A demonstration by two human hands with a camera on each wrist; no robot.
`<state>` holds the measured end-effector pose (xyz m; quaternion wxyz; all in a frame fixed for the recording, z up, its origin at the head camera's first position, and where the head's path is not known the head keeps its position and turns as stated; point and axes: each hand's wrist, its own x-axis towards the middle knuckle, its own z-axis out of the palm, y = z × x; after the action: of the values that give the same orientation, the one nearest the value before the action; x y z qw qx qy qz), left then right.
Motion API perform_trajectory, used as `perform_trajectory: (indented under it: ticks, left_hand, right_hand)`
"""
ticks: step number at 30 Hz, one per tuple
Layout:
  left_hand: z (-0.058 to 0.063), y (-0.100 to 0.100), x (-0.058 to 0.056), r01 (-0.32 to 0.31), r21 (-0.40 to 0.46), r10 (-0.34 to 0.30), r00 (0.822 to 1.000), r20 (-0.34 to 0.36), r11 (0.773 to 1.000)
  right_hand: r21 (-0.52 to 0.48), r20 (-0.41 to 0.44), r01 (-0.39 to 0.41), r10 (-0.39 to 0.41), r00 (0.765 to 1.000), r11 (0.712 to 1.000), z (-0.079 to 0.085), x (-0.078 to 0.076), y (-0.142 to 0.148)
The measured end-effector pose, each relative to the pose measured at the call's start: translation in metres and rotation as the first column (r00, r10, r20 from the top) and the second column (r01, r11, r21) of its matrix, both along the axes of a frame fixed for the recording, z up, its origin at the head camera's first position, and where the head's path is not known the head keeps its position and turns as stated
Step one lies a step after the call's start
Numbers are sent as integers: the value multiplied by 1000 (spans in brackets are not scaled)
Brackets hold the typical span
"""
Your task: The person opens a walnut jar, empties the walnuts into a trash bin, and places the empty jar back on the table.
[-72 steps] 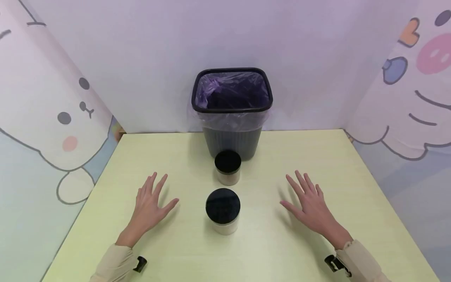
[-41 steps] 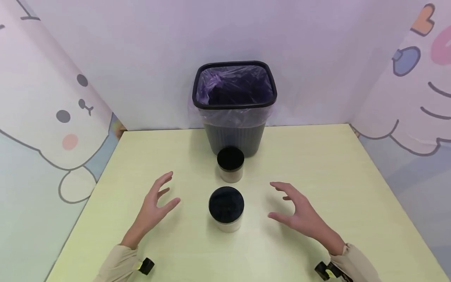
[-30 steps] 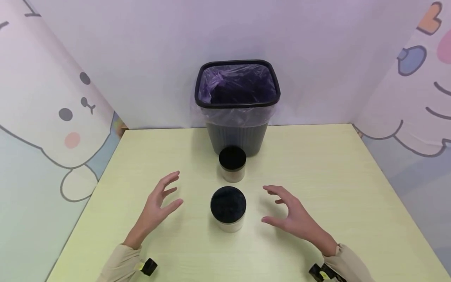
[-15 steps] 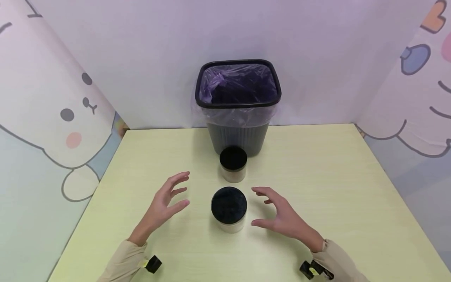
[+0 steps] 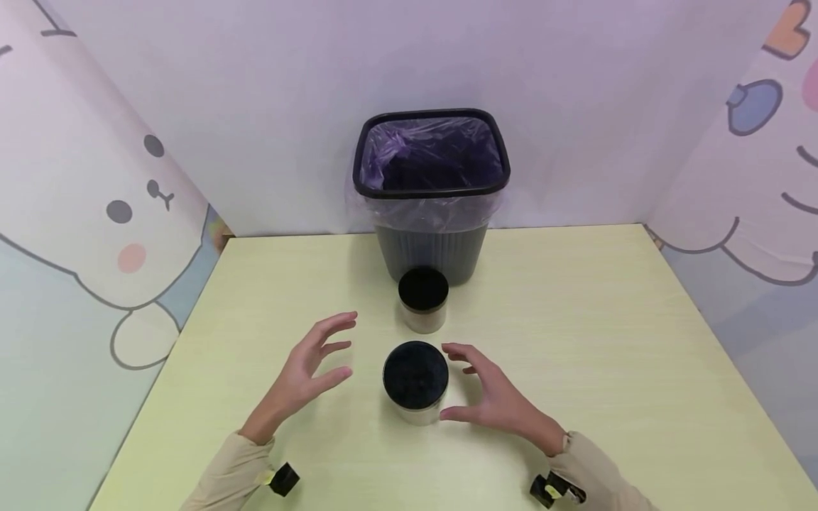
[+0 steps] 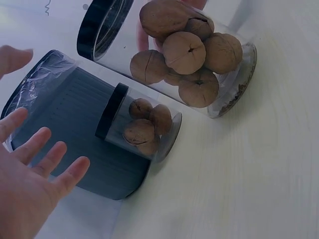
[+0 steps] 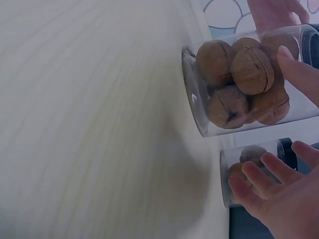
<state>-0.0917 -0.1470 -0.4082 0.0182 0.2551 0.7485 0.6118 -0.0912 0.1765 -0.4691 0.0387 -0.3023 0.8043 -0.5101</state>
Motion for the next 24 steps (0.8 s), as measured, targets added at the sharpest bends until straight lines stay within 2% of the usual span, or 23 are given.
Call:
perform_trajectory:
  ticks: [4,6,8,13,16,19,24]
  left_hand:
    - [15,6,4,24,23,-23,1000,-2,999]
    - [18,8,4,36,38,-36,999,-7,999]
    - [15,9,2,46,39,-46,999,-11,998]
    - [0,9,-3,69,37,-68,998,-18,997]
    - [-3,10,-4,83,45,-82,996,-24,996]
    - [2,12,-2,94,47,-93,995,-25,994]
    - [22,18,5,113,45,-112,993,-23,993]
  right_hand:
    - [-15,-26,-7,6,1000,1000,-6,1,-8]
    - [-13,-31,-8,7,999,1000,-9,1,-13]
    - [-5,-37,-6,6,999,1000,-12,2,-17]
    - [0,-39,12,-12,999,1000,-19,6,-24]
    - [16,-51,43,-43,998,999,-21,9,-28]
    - [10,-40,64,-63,997,998,-20,11,-34]
    - [-63,-102,61,-67,993,996,-2,14,-43]
